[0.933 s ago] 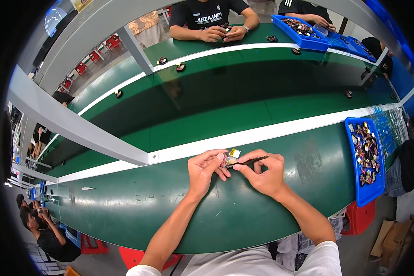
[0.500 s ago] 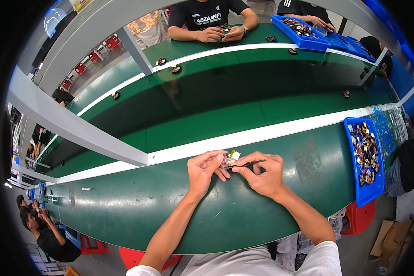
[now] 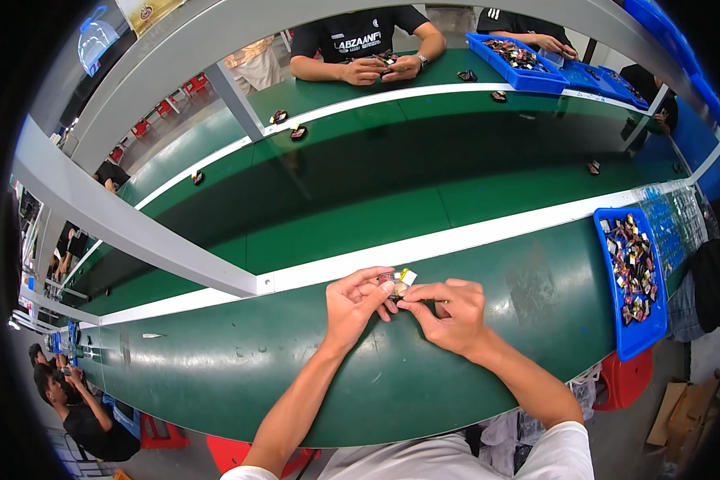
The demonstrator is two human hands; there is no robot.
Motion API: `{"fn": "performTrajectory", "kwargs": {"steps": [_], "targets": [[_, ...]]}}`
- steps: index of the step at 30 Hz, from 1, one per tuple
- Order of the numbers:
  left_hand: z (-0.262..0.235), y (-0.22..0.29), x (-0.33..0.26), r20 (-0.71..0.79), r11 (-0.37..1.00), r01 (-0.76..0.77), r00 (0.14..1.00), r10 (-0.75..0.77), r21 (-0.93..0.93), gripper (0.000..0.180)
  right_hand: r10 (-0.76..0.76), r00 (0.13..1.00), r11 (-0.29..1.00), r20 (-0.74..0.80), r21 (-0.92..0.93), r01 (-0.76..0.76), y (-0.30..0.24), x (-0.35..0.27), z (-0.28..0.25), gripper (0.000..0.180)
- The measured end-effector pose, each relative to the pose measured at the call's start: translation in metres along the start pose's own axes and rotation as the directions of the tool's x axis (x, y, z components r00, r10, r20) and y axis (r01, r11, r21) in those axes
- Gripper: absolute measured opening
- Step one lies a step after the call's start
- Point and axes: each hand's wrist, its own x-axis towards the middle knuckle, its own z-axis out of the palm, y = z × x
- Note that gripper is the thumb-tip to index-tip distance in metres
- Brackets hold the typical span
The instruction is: Use a small tool to assemble or manipulate components on a circuit board at a production line.
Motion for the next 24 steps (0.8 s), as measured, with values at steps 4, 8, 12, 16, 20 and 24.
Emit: {"fn": "performTrajectory", "kwargs": {"steps": [4,8,12,16,20,24], "targets": [[0.003,-0.004,0.003,-0.027,1.000,-0.017,0.999,0.017,0.013,0.028,-0.081,0.997,0.996,-0.019,-0.042,0.080,0.003,0.000,0.001,0.015],[0.004,-0.006,0.001,-0.061,1.000,0.002,0.998,-0.001,0.025,0.027,-0.111,0.994,0.991,-0.003,-0.068,0.111,0.003,-0.002,0.003,0.016],[0.006,-0.006,-0.001,-0.090,0.999,0.025,0.996,-0.021,0.034,0.026,-0.107,0.994,0.992,0.006,-0.071,0.107,0.002,-0.003,0.003,0.017],[0.004,-0.009,-0.001,-0.088,0.999,0.016,0.996,-0.012,0.044,0.027,-0.120,0.993,0.991,-0.002,-0.054,0.120,0.001,-0.001,0.004,0.017],[0.008,-0.009,0.001,-0.100,0.998,-0.006,0.995,0.012,0.059,0.024,-0.106,0.994,0.994,-0.036,-0.035,0.104,0.007,-0.004,0.006,0.017],[0.008,-0.009,0.005,-0.099,0.999,-0.005,0.995,0.010,0.043,0.022,-0.117,0.990,0.993,-0.073,-0.023,0.116,0.011,-0.002,0.008,0.015]]}}
